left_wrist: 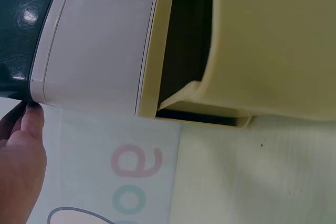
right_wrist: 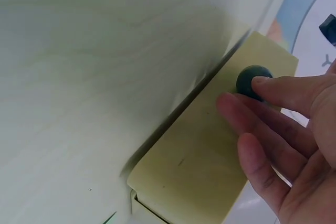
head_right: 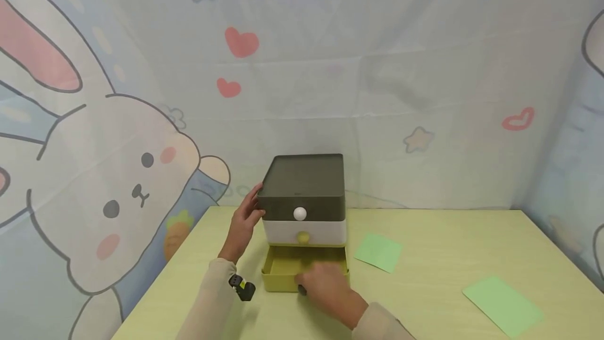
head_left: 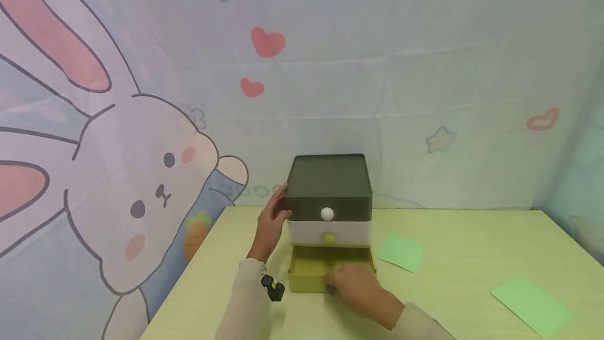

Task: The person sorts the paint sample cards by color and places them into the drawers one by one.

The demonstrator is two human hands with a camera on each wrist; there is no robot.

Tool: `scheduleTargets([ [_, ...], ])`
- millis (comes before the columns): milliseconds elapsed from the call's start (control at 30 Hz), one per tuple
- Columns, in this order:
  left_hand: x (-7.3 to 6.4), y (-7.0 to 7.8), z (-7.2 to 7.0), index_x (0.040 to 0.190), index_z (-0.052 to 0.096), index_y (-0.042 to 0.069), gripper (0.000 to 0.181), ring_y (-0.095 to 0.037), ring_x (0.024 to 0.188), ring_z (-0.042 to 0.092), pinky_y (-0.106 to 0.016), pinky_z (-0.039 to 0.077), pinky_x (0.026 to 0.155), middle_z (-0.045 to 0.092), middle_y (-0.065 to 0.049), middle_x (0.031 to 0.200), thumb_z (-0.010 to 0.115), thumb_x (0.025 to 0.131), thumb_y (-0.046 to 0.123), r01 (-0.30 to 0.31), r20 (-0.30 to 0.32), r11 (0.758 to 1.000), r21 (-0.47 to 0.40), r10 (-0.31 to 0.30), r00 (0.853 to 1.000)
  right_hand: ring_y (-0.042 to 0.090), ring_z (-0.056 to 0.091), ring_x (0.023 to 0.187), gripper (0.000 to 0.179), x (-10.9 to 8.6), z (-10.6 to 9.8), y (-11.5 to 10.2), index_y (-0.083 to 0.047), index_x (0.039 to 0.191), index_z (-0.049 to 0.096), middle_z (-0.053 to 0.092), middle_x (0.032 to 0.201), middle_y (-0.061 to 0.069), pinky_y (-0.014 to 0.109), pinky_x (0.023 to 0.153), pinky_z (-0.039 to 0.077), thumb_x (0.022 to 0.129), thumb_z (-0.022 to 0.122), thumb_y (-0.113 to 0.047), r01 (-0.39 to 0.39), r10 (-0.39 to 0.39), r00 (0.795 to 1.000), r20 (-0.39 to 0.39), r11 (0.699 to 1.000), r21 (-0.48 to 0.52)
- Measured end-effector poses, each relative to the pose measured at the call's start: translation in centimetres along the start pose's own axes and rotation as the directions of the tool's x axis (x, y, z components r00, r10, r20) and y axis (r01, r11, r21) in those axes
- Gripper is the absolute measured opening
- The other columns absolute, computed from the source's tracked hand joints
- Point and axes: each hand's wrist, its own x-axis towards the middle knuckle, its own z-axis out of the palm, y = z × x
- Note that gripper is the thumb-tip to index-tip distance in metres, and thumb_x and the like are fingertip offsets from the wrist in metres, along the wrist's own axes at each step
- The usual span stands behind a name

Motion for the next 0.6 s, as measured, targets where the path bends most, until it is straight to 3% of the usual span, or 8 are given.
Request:
scheduleTargets([
  [333,-0.04,-0.15,0.02,0.153,0.039,0.038,0.061,-0.028,0.141,0.050,-0.053,0.042,0.115,0.052,-0.011,0.151,0.052,0.101,0.008,-0.006,-0.003,1.000,0.001,0.006,1.000,0.007,0.047,0.047,0.022,-0.64,-0.54,-0.79,-0.028,0.070,0.065,0.056,0.053,-0.010,0.024,0.038,0.028,0.066,0.081,-0.013,0.046,-0.046,0.999,0.010,0.999,0.023],
  [600,-0.05,0.03,0.18,0.152,0.040,0.040,0.061,-0.028,0.140,0.051,-0.053,0.044,0.114,0.053,-0.010,0.150,0.052,0.101,0.008,-0.008,-0.019,1.000,0.003,0.008,1.000,0.004,0.051,0.051,0.023,-0.92,-0.68,-0.48,-0.029,0.079,0.068,0.058,0.058,-0.012,0.022,0.041,0.030,0.069,0.082,-0.014,0.080,-0.079,0.997,-0.006,0.991,0.107],
])
